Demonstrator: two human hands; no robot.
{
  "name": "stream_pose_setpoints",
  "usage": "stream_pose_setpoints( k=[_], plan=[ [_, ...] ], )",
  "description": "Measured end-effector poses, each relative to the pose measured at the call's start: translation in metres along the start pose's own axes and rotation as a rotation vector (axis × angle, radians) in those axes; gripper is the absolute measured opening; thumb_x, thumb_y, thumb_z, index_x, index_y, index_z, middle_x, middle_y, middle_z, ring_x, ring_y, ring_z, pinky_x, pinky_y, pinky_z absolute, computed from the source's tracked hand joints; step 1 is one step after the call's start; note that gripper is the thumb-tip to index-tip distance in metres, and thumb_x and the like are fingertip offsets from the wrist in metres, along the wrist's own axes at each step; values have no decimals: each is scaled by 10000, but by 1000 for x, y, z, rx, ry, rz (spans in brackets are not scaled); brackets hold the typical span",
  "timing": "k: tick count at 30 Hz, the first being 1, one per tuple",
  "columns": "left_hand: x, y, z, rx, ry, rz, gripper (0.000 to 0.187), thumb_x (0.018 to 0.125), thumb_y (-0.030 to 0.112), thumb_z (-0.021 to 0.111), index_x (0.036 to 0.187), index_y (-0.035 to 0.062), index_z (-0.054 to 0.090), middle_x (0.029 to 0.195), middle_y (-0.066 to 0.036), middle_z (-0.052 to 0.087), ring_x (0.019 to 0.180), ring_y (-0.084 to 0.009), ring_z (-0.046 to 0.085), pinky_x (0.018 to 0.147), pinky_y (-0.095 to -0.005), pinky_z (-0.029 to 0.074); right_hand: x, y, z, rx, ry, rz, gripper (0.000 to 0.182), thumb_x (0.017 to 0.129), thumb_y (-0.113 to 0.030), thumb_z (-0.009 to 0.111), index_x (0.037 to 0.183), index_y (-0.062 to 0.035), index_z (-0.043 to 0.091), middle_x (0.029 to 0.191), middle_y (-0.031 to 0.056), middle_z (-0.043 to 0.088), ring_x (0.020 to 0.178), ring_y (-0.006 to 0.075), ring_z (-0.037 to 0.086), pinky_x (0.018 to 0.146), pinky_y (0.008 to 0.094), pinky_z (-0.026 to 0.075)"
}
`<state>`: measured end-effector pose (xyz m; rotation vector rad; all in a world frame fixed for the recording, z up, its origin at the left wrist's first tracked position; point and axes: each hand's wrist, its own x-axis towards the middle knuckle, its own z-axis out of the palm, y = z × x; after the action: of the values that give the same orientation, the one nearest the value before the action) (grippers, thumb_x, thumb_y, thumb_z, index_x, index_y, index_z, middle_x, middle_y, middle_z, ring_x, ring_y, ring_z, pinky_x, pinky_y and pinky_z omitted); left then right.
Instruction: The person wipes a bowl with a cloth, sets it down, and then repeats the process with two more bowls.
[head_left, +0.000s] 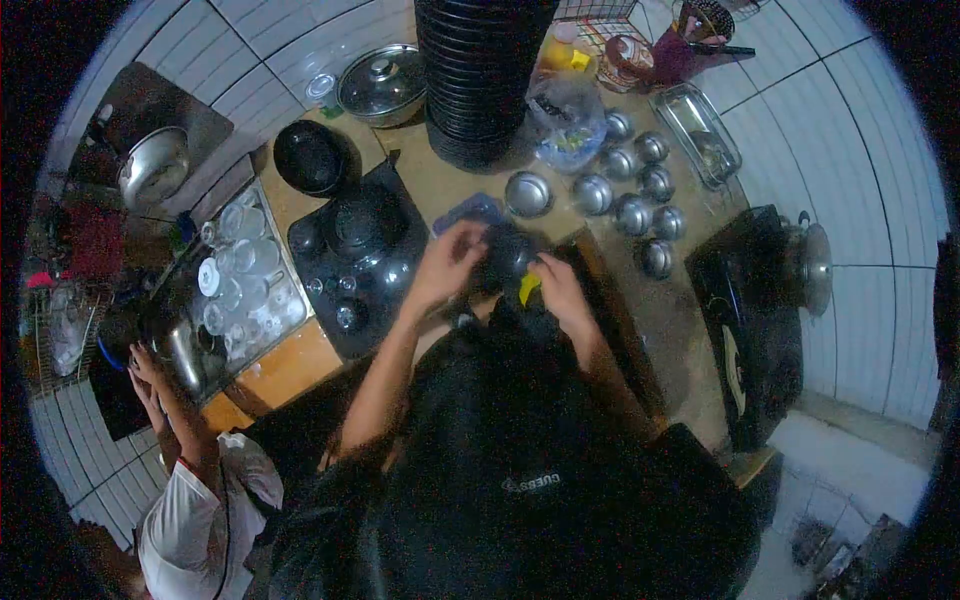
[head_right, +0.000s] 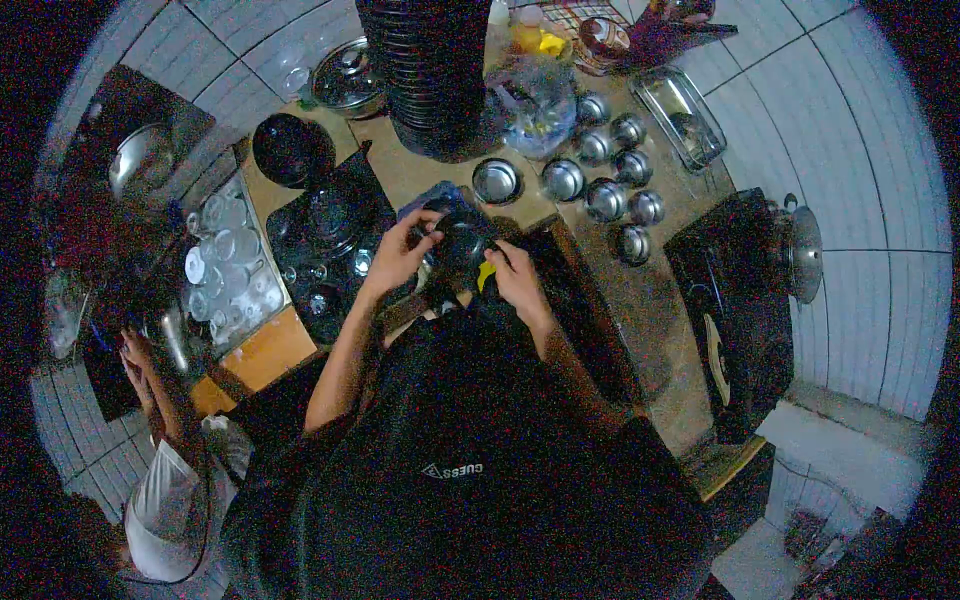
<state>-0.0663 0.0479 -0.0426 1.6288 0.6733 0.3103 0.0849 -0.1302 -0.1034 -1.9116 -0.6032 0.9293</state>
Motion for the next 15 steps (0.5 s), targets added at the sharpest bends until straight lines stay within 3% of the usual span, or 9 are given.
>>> stream_pose_setpoints(
  k=[2, 6, 8, 9, 12, 15],
  plan=[
    [1, -16, 1, 145, 125, 99, 262, 853, 87, 631, 1108, 30, 616, 921, -114, 673, 818, -170, 651, 776, -291, 505, -3, -22, -3, 23, -26, 44, 382, 928, -208, 566, 1201, 59, 576, 1092, 129, 640, 1014, 193, 587, 898, 283, 434],
    [14, -25, 3, 328, 286, 120, 258, 816, 69, 662, 1066, 14, 628, 904, -177, 674, 800, -248, 678, 724, -335, 526, -21, -71, -11, -14, -35, 35, 351, 921, -175, 559, 1177, 63, 582, 1071, 113, 656, 1003, 176, 591, 889, 278, 435],
    [22, -26, 3, 440, 310, 70, 263, 792, 80, 681, 1040, 10, 633, 929, -220, 668, 834, -341, 672, 699, -402, 533, -21, -67, -15, -16, -47, 57, 364, 917, -179, 567, 1191, 61, 578, 1094, 119, 648, 1012, 180, 588, 894, 280, 434],
    [28, -33, 3, 440, 313, 73, 263, 792, 80, 681, 1040, 10, 633, 929, -220, 668, 834, -341, 672, 699, -402, 533, -20, -62, -18, -18, -57, 85, 379, 914, -183, 575, 1205, 58, 574, 1117, 125, 639, 1021, 183, 585, 899, 283, 433],
    [41, -43, 0, 624, 298, 126, 283, 794, 137, 691, 1043, 19, 627, 973, -217, 661, 868, -392, 651, 707, -457, 530, 0, 13, -18, -65, 17, 23, 409, 918, -193, 575, 1241, 57, 555, 1138, 135, 631, 1035, 196, 583, 911, 288, 430],
    [31, -22, 0, 752, 324, 49, 330, 804, 223, 697, 1060, 31, 615, 1012, -204, 648, 868, -404, 644, 726, -466, 531, -20, -21, -21, -171, 139, 95, 412, 928, -192, 563, 1261, 50, 543, 1123, 132, 636, 1017, 193, 586, 887, 290, 438]
  ],
)
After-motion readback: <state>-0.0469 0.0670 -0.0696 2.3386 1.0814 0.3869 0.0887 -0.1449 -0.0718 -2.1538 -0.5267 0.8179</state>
